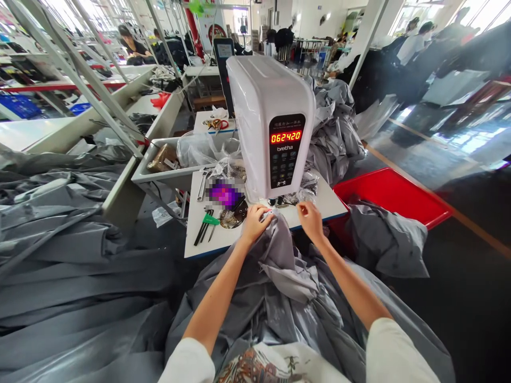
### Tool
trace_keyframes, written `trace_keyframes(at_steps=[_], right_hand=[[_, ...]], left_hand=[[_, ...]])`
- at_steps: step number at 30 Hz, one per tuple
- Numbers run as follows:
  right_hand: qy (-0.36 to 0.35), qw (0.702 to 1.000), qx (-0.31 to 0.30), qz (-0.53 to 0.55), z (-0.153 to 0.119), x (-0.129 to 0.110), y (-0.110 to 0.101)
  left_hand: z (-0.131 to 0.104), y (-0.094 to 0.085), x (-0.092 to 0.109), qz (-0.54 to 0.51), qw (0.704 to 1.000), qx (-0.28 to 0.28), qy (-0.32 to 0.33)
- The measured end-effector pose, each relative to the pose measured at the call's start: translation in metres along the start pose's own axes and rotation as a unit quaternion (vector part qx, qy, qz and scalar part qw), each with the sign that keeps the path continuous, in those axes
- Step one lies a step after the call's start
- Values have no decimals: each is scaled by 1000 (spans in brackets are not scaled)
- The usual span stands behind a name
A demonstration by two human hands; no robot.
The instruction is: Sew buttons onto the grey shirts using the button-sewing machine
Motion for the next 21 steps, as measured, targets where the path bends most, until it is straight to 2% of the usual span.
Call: trace_keyframes(at_steps=[2, 3, 6, 8, 14, 21], right_hand=[[0, 998, 40, -51, 20, 12, -21], [0, 996, 28, -90, 31, 18, -23], [-22, 978, -80, -191, 60, 34, -6], [-39, 967, -126, -220, 70, 39, 7], [-42, 953, -136, -267, 72, 40, 23], [-39, 961, -119, -246, 73, 36, 18]], left_hand=[[0, 1, -2, -2, 1000, 2, -3], [0, 1, -4, -2, 1000, 1, -5], [0, 3, -6, -1, 1000, -2, -6], [0, 3, -6, -2, 1000, -2, 0], [0, 3, -5, -4, 1000, -3, -1], [0, 4, -6, -10, 1000, -2, -4]])
Point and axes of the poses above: each hand's wrist, its own z-axis towards the middle knuckle, its own y-axis out of the palm, x = y × z, the point moved 9 cm from there along z, towards the middle knuckle, and after that the axes turned 10 degrees about y, right-handed, at the moved point
